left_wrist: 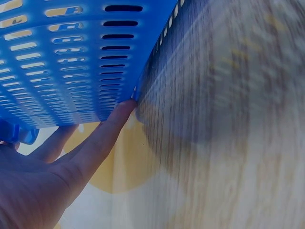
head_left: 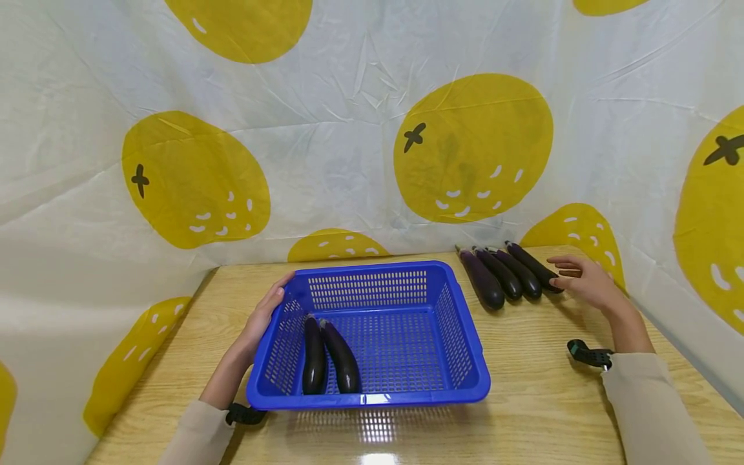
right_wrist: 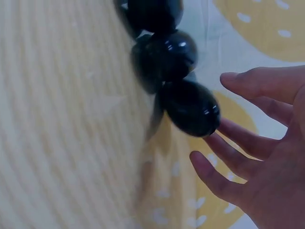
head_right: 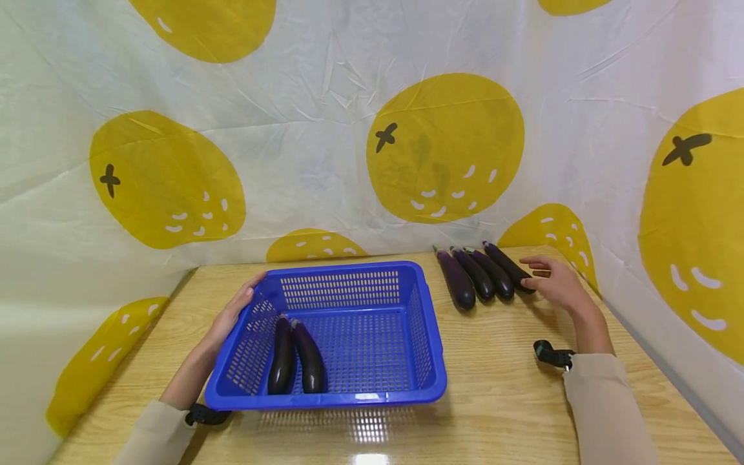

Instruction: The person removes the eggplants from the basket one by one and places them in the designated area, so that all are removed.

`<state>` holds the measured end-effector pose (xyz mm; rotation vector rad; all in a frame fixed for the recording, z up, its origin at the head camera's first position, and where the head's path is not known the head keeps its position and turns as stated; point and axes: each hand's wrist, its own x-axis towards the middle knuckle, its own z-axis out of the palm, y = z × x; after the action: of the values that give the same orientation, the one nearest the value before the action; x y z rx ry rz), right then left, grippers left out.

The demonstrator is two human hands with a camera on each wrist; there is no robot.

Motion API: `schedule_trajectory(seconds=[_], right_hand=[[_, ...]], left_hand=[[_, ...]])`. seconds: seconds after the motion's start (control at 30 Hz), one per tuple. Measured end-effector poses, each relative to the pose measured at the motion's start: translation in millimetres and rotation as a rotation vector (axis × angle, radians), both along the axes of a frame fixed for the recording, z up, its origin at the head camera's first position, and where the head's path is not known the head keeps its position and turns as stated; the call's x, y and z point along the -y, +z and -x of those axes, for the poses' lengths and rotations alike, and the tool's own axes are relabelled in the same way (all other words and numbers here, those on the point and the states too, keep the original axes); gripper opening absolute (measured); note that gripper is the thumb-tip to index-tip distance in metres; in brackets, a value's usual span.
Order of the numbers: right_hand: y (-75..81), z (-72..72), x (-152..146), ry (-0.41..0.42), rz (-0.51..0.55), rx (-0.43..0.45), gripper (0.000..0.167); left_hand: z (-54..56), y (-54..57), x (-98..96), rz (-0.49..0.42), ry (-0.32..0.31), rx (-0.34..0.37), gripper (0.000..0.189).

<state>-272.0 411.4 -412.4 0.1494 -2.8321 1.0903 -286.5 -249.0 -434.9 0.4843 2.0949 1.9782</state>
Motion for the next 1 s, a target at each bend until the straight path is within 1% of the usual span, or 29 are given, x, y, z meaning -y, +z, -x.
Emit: schedule_trajectory(seconds=[0.13,0.33,0.53,0.7,0.87,1.0], right_hand=[[11.5,-1.5,9.6,-0.035,-0.013,-0.052,0.056],[31.2,-4.1,28.5,-0.03,-0.025,-0.093,0.056],[49.1,-9.3,47.1,-0.005,-0.038,-0.118,0.056],[62.2,-15.2,63.8,0.04,-0.035,-0.146,0.053],[71.9,-19.4,78.2,0.078,-0.017,-0.144,0.053],[76.1,-20.8,86.1,0.102,-0.01,-0.15,0.053]], left_hand=[[-0.2,-0.1,-0.1,0.001,0.003,-0.003,0.057],[-0.3,-0.8,-0.3,0.001,0.009,-0.003,0.056],[-0.2,-1.1,-0.6,-0.008,0.006,0.0,0.057],[0.1,-1.1,-0.2,-0.011,0.002,-0.005,0.057],[-0.3,0.1,-0.5,0.002,0.007,-0.006,0.057],[-0.2,1.2,-0.9,0.009,0.009,-0.008,0.056]])
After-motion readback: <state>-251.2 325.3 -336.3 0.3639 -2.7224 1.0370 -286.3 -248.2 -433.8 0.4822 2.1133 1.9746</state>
